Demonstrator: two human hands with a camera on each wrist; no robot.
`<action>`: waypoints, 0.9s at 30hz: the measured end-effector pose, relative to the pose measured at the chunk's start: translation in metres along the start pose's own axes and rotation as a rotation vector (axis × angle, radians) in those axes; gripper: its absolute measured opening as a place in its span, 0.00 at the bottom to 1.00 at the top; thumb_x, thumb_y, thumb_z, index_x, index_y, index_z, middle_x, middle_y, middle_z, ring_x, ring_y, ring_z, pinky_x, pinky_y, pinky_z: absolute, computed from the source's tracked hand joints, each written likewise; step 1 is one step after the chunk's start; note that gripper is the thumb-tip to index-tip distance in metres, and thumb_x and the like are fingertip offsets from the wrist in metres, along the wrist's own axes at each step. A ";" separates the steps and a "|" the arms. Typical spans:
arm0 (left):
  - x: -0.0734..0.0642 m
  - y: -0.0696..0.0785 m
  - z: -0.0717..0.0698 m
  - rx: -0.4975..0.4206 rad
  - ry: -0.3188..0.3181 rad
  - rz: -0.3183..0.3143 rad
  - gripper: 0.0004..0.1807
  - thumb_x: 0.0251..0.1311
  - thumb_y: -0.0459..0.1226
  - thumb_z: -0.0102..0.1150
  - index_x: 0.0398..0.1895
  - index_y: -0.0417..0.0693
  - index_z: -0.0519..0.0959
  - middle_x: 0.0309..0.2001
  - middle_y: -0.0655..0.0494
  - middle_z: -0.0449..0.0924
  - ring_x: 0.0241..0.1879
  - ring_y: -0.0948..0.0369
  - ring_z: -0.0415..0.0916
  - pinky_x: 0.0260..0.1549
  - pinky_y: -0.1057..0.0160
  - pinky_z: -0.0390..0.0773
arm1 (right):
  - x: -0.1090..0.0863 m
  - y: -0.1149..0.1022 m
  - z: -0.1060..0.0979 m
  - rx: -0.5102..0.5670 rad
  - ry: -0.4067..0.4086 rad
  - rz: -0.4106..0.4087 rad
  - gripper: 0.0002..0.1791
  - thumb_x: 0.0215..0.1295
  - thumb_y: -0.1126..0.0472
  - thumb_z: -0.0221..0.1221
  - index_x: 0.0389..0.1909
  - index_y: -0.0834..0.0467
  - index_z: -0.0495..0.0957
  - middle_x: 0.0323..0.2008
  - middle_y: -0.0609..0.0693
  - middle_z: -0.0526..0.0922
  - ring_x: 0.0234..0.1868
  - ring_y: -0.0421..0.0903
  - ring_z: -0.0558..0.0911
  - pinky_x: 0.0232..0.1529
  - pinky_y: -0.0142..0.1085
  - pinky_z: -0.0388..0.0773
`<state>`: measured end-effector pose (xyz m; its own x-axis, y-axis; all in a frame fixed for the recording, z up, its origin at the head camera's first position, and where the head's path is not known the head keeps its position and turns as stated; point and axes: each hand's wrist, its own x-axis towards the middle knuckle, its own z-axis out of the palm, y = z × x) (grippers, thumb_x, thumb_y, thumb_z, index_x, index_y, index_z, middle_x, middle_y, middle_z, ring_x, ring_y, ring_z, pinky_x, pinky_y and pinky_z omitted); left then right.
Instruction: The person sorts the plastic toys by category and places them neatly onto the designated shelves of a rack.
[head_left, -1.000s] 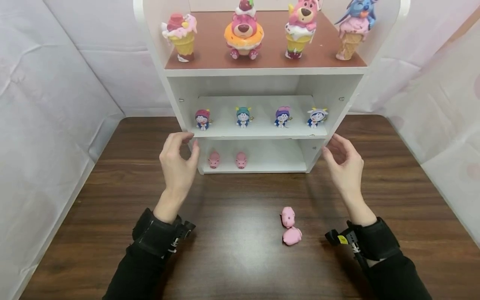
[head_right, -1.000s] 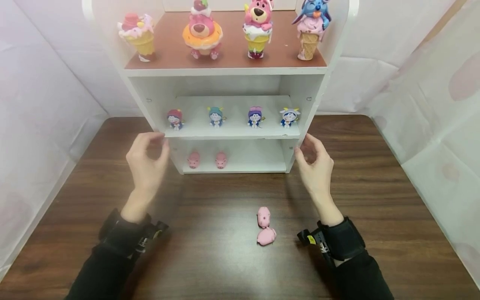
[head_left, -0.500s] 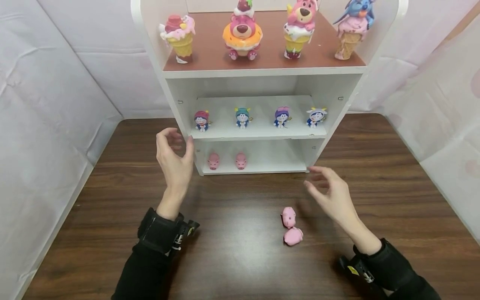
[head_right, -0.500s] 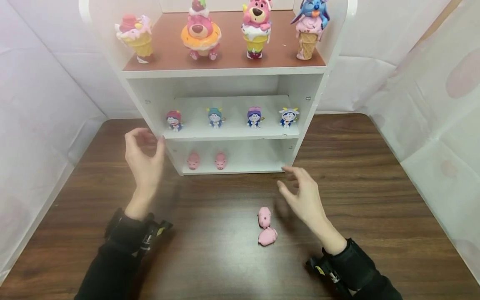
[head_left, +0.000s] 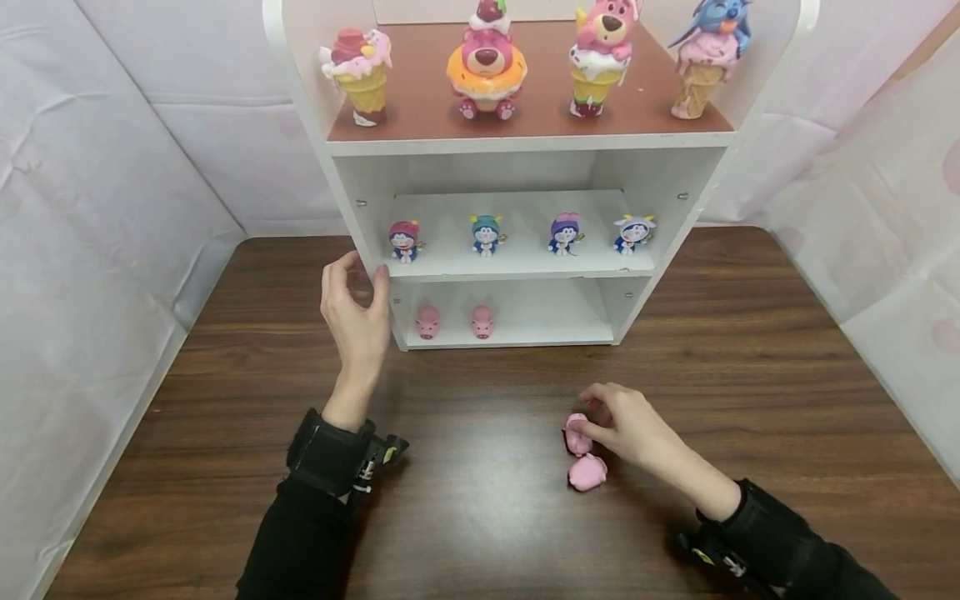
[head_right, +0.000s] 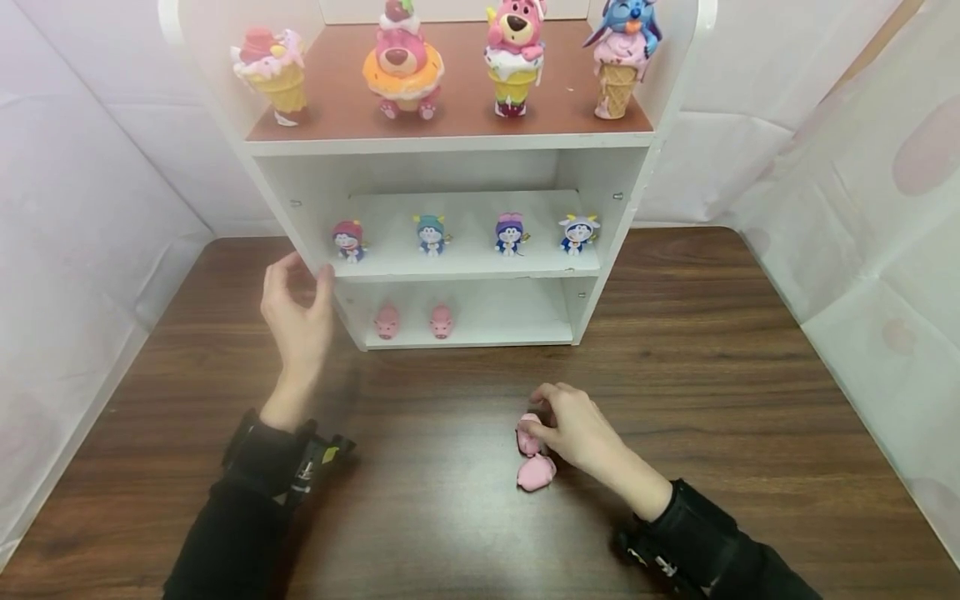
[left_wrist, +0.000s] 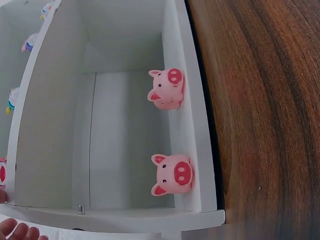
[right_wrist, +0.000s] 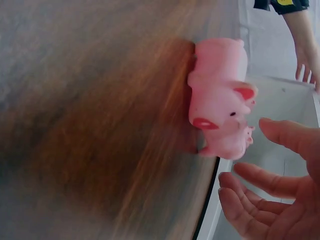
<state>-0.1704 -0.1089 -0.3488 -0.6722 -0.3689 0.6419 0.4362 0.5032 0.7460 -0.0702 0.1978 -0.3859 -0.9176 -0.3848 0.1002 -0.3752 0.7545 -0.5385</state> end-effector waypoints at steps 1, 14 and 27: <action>0.000 0.000 0.000 -0.001 0.002 -0.002 0.15 0.54 0.33 0.55 0.43 0.31 0.73 0.37 0.42 0.71 0.36 0.55 0.70 0.27 0.61 0.72 | 0.000 -0.001 0.001 -0.011 -0.015 0.010 0.12 0.49 0.61 0.63 0.33 0.64 0.76 0.24 0.48 0.75 0.21 0.37 0.73 0.23 0.31 0.72; -0.001 0.001 0.003 -0.042 0.006 -0.050 0.13 0.55 0.31 0.53 0.43 0.33 0.75 0.38 0.44 0.74 0.38 0.58 0.72 0.29 0.58 0.76 | 0.003 -0.007 0.008 -0.054 -0.071 0.058 0.12 0.46 0.54 0.66 0.22 0.58 0.74 0.16 0.40 0.69 0.20 0.36 0.71 0.18 0.29 0.68; 0.000 0.001 0.003 -0.068 0.002 -0.030 0.11 0.55 0.31 0.53 0.39 0.31 0.75 0.36 0.43 0.73 0.38 0.57 0.72 0.34 0.61 0.79 | 0.019 -0.004 0.005 0.068 -0.160 0.064 0.07 0.47 0.66 0.62 0.26 0.62 0.74 0.15 0.42 0.73 0.19 0.34 0.71 0.20 0.27 0.70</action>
<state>-0.1719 -0.1059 -0.3490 -0.6846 -0.3841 0.6196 0.4555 0.4381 0.7749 -0.0854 0.1854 -0.3859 -0.9047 -0.4208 -0.0673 -0.3021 0.7446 -0.5952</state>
